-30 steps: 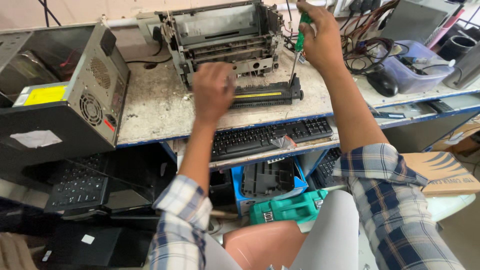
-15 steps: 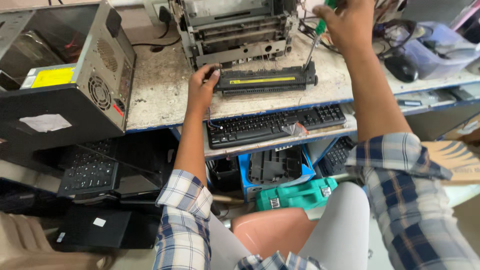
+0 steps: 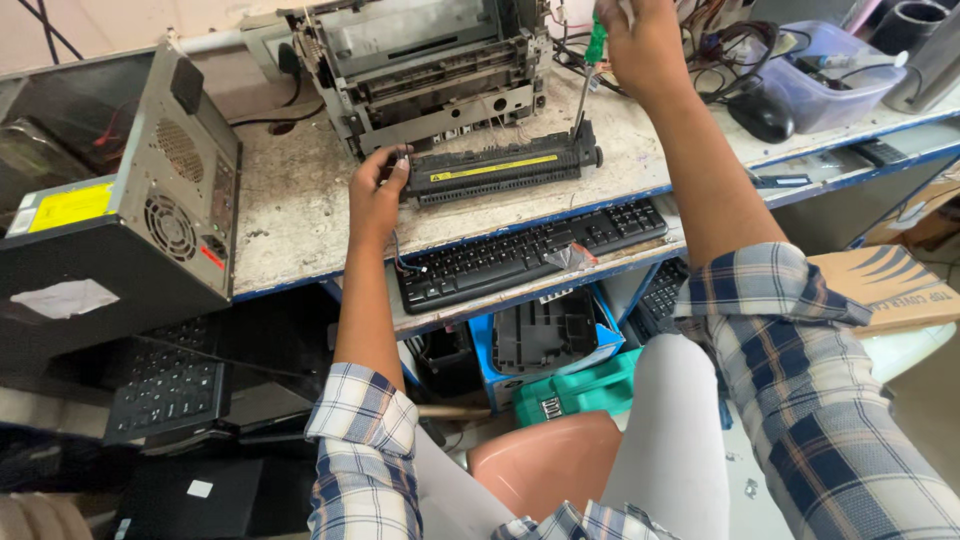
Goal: The person removes a toner cartridge from a disassembled printer, uses a screwdriver to adjust components on the cartridge, and then reinserts it into the printer. The person also manipulates internal wires and parts of the printer chassis.
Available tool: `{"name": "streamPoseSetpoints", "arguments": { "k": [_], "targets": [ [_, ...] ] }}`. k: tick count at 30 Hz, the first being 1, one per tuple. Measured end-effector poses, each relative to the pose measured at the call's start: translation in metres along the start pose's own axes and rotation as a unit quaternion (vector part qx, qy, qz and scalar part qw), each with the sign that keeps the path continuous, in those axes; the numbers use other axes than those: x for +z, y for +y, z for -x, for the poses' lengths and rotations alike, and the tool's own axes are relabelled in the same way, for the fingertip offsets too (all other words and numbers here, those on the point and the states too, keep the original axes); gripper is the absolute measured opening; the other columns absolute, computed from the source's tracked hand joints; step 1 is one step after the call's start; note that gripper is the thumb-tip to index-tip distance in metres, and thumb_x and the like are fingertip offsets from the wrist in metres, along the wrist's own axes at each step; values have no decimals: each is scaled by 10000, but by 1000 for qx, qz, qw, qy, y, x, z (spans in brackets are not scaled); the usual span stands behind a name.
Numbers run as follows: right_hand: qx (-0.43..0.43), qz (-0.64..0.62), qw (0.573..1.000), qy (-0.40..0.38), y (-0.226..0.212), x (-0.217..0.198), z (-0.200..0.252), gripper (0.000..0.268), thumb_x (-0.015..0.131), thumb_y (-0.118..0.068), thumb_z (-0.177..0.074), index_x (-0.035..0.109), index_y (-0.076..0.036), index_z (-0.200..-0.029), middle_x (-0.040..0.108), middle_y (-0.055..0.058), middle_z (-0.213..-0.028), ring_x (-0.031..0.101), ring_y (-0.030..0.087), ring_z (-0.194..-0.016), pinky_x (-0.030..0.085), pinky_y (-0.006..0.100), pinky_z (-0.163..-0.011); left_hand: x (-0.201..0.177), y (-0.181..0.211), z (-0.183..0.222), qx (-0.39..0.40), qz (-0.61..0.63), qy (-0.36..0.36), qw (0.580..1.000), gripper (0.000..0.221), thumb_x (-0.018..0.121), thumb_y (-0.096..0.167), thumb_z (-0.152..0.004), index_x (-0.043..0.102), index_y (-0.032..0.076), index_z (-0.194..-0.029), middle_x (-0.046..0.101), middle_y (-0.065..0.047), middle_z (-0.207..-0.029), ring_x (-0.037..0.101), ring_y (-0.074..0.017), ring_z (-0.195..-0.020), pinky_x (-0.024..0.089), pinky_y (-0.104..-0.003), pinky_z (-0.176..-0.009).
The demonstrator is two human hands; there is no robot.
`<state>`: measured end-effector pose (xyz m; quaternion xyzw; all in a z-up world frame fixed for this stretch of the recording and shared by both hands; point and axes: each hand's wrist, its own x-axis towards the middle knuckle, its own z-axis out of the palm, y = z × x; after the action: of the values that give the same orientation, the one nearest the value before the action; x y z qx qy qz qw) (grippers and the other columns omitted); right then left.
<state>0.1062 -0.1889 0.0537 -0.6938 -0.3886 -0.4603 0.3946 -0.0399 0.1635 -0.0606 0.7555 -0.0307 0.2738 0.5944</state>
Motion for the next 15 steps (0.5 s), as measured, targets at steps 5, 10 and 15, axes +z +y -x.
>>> {"name": "streamPoseSetpoints", "arguments": {
  "k": [5, 10, 15],
  "targets": [
    [72, 150, 986, -8, 0, -7, -1, 332, 921, -242, -887, 725, -15, -1031, 686, 165, -899, 638, 315, -819, 488, 436, -749, -2, -3, -2, -13, 5, 1, 1000, 266, 664, 172, -962, 738, 63, -1192, 727, -25, -975, 638, -116, -872, 508, -266, -805],
    [40, -11, 999, -26, -5, -4, 5, 214, 702, -33, -1012, 667, 8, -1219, 682, 126, -1096, 672, 267, -983, 525, 399, -830, -1, -9, -1, -14, 14, 0, 1000, 259, 673, 161, -959, 736, 68, -1192, 713, -18, -964, 621, -108, -856, 505, -261, -794],
    [32, 48, 998, -30, -17, -10, 0, 206, 849, -89, -989, 702, -18, -1113, 671, 135, -989, 625, 275, -891, 496, 419, -799, -2, -9, -2, 22, 15, 1, 1000, 259, 678, 164, -960, 737, 65, -1191, 732, -14, -1001, 629, -109, -872, 514, -265, -812]
  ]
}}
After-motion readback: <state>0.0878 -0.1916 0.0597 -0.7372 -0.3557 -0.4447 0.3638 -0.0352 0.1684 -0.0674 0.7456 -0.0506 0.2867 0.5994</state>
